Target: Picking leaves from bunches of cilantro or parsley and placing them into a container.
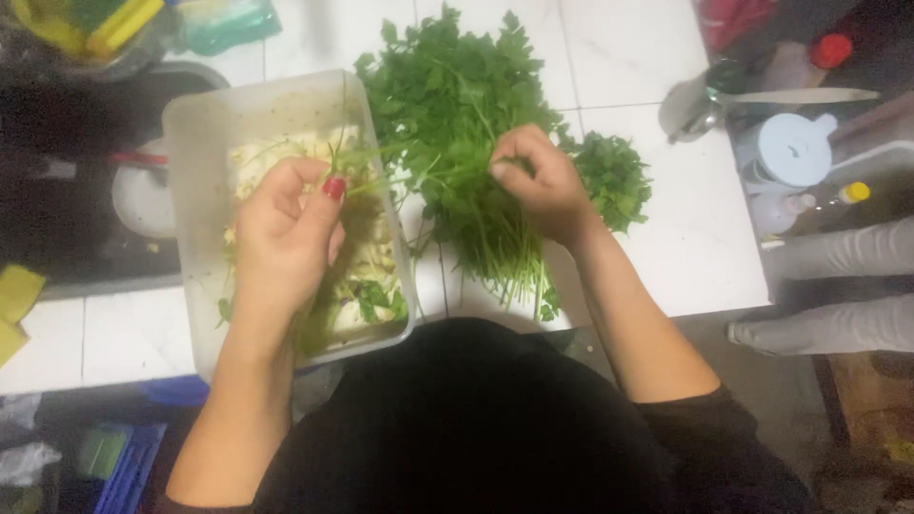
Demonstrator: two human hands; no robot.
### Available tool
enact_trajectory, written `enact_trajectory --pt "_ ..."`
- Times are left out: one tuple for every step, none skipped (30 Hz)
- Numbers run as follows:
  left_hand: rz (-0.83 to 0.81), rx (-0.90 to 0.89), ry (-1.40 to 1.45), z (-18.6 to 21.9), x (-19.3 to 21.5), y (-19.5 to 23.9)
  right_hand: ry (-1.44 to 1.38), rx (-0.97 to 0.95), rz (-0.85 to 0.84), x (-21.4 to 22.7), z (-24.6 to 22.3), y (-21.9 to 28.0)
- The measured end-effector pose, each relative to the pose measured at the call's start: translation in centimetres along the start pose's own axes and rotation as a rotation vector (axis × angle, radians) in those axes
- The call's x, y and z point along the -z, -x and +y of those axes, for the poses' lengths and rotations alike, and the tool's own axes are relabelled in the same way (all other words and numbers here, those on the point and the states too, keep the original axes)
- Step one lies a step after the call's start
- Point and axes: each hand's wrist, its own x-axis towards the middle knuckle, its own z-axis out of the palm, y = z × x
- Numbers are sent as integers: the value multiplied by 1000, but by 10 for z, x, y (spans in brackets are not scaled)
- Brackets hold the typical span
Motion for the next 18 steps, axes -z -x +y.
enact_trajectory --pt "12 6 -1 4 4 6 -7 -1 -11 -5 -5 -2" --pt "12 20 -39 8 7 10 -90 -99 -9 -9 -11 -6" --pt "12 34 -77 13 10 15 -172 -197 -9 -13 -16 -9" --pt "10 28 -76 13 14 22 -169 -192 -5 -19 -23 -14" --pt "16 -2 -65 14 17 29 -153 -190 -10 -25 -31 -19" --pt "26 -28 -54 15 21 38 -138 -189 -19 -31 -38 -23" --pt "26 -32 -54 14 24 39 -137 -186 -19 -32 -37 -28" --pt "31 -40 -14 13 29 43 -141 -160 -30 -37 -37 -33" --pt "36 -48 25 13 34 47 -146 -134 -41 -41 -37 -38" --pt "51 -56 23 14 45 54 -149 -123 -52 -37 -30 -45" --pt "171 -98 2 16 56 61 -197 -207 20 -32 -23 -52" --pt "283 -133 -18 17 66 67 -243 -300 97 -26 -16 -56" --pt "289 -135 -19 21 75 71 -244 -296 91 -21 -11 -56" --pt "318 -176 71 24 83 76 -264 -171 124 -16 -6 -58" --pt "345 -217 162 28 91 82 -285 -47 156 -11 -2 -61" --pt "371 -223 155 31 91 83 -298 -38 134 -25 -9 -64" --pt "356 -226 213 34 91 85 -400 -160 130 -38 -17 -66" --pt "320 -220 274 36 89 83 -492 -294 142 -48 -25 -62"
